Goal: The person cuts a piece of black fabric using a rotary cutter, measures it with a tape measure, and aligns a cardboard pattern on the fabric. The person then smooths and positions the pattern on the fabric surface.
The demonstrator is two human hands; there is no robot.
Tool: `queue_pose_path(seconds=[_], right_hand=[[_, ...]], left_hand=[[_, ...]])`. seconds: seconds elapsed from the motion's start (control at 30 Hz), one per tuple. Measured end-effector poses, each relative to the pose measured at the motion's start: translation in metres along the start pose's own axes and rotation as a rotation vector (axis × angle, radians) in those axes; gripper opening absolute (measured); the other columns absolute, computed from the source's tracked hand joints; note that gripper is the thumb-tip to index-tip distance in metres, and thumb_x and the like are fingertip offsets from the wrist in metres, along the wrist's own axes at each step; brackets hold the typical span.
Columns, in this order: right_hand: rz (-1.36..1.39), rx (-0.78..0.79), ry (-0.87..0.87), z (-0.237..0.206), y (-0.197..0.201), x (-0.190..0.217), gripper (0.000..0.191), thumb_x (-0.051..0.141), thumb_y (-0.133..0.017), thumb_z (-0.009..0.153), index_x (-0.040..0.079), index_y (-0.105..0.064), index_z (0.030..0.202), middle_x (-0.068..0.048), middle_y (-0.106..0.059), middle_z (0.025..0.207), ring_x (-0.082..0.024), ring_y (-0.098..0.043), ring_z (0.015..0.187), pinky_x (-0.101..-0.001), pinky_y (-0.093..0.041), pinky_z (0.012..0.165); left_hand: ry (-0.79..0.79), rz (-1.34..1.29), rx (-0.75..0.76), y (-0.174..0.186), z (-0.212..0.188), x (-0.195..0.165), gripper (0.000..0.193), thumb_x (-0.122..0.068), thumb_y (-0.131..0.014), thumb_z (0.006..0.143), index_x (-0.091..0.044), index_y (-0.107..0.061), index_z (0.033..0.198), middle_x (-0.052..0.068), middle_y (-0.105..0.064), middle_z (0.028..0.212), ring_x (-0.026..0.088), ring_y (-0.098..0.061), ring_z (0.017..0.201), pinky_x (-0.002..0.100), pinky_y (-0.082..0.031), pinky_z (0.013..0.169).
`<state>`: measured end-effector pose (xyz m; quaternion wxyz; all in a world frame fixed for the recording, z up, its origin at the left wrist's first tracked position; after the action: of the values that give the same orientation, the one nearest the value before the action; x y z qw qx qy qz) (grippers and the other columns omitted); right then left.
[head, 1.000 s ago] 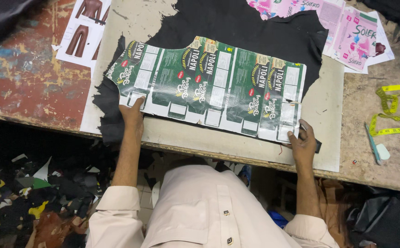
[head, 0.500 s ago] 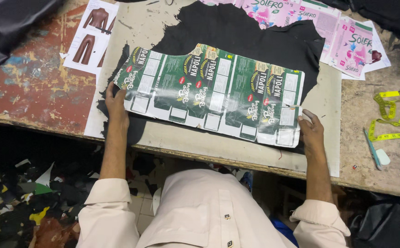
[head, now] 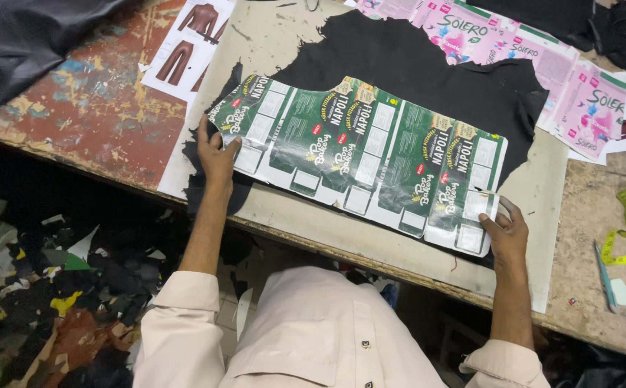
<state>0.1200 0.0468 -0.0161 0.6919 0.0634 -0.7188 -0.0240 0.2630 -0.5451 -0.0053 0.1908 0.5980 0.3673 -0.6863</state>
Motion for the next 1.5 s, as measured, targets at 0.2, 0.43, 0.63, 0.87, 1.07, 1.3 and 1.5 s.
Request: queue_pose_path(seconds=[0.2,0.43,0.63,0.87,1.07,1.3,1.5], right_hand=[[-0.005,-0.001,-0.011,0.0,-0.001,-0.005,0.058,-0.008,-0.067,0.091,-0.005,-0.048,0.146,-0.022,-0.07,0.125,-0.02,-0.069,0.111,-0.0298,-0.057,0.094],[-0.065,-0.014,-0.021,0.001,-0.003,-0.004,0.056,-0.008,-0.067,0.091,-0.006,-0.05,0.145,-0.02,-0.071,0.123,-0.018,-0.069,0.109,-0.0288,-0.056,0.093],[-0.089,-0.015,-0.047,0.001,-0.004,-0.004,0.055,-0.007,-0.068,0.092,-0.005,-0.052,0.144,-0.018,-0.071,0.12,-0.018,-0.068,0.108,-0.0287,-0.056,0.091],[-0.062,-0.017,-0.048,-0.001,-0.005,-0.003,0.053,-0.006,-0.067,0.092,-0.006,-0.051,0.143,-0.018,-0.069,0.127,-0.018,-0.068,0.113,-0.0285,-0.055,0.095],[-0.035,-0.01,-0.021,-0.003,-0.008,-0.001,0.054,-0.007,-0.066,0.092,-0.006,-0.05,0.144,-0.019,-0.069,0.129,-0.019,-0.067,0.116,-0.0288,-0.054,0.098],[0.016,0.007,0.014,-0.005,-0.01,0.001,0.054,-0.007,-0.065,0.093,-0.007,-0.048,0.145,-0.02,-0.068,0.128,-0.018,-0.067,0.115,-0.0287,-0.054,0.098],[0.017,0.007,0.0,-0.005,-0.009,0.006,0.05,-0.004,-0.065,0.096,-0.007,-0.05,0.143,-0.018,-0.069,0.126,-0.017,-0.067,0.113,-0.027,-0.053,0.097]], left_hand=[[-0.009,0.104,-0.015,0.002,-0.002,0.005,0.091,0.02,-0.065,0.085,-0.005,-0.023,0.162,0.015,-0.068,0.121,0.017,-0.067,0.107,0.027,-0.056,0.089],[-0.047,0.162,-0.003,0.002,-0.001,0.01,0.091,0.019,-0.067,0.084,-0.004,-0.025,0.161,0.013,-0.064,0.124,0.02,-0.068,0.114,0.028,-0.058,0.093],[-0.035,0.153,-0.003,0.002,-0.001,0.009,0.092,0.018,-0.068,0.084,-0.005,-0.024,0.161,0.014,-0.062,0.126,0.021,-0.067,0.116,0.029,-0.059,0.095],[-0.032,0.215,-0.001,0.002,-0.003,0.007,0.091,0.016,-0.068,0.085,-0.006,-0.024,0.161,0.015,-0.059,0.13,0.022,-0.067,0.118,0.03,-0.06,0.095],[-0.079,0.211,0.009,0.002,-0.003,0.01,0.09,0.016,-0.069,0.084,-0.005,-0.026,0.161,0.016,-0.06,0.129,0.022,-0.067,0.117,0.03,-0.059,0.095],[-0.109,0.229,0.013,0.001,-0.004,0.012,0.085,0.015,-0.069,0.086,-0.003,-0.03,0.16,0.019,-0.059,0.135,0.023,-0.067,0.118,0.03,-0.059,0.096],[-0.024,0.154,-0.027,0.0,-0.001,0.009,0.085,0.012,-0.068,0.088,-0.004,-0.026,0.16,0.016,-0.06,0.133,0.021,-0.064,0.12,0.031,-0.057,0.097]])
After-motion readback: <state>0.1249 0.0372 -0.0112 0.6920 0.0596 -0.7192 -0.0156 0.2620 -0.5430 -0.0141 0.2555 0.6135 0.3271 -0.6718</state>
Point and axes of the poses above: each hand's wrist, its own z-axis towards the middle knuckle, its own y-axis out of the back of the hand, x = y × z, the point moved 2 cm from there along z, towards the middle knuckle
